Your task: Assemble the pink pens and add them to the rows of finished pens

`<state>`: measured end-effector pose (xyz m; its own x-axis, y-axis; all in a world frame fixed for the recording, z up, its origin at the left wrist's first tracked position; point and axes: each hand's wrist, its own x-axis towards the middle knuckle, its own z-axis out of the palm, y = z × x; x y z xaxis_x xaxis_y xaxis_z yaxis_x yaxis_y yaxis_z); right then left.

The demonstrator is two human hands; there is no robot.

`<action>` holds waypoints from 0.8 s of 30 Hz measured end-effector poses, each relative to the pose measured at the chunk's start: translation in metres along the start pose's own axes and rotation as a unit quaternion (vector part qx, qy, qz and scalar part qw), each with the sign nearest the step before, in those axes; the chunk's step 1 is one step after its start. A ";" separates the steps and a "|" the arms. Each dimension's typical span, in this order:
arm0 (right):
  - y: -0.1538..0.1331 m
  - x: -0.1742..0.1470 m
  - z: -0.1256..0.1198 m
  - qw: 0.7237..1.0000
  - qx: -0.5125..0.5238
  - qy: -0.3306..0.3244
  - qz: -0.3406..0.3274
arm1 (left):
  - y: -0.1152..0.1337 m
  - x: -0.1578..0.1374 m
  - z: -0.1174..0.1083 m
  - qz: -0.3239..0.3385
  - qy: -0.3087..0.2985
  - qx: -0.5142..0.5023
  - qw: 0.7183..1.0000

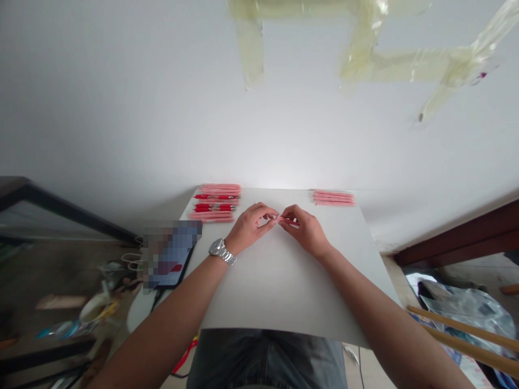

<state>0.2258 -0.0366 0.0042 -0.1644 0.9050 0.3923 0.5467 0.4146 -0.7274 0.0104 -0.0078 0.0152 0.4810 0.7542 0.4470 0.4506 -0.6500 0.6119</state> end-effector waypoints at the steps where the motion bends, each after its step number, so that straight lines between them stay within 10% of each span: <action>1: 0.000 0.000 0.000 1.000 -0.006 -0.001 -0.004 | 0.000 0.000 0.000 0.002 -0.002 0.000 1.000; 24: 0.015 0.006 -0.008 0.998 -0.060 0.034 -0.004 | -0.006 0.003 -0.005 -0.042 0.073 0.003 0.996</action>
<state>0.2391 -0.0261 0.0001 -0.1152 0.8919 0.4373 0.6414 0.4029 -0.6529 0.0052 -0.0017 0.0161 0.3279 0.8108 0.4848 0.4885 -0.5848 0.6476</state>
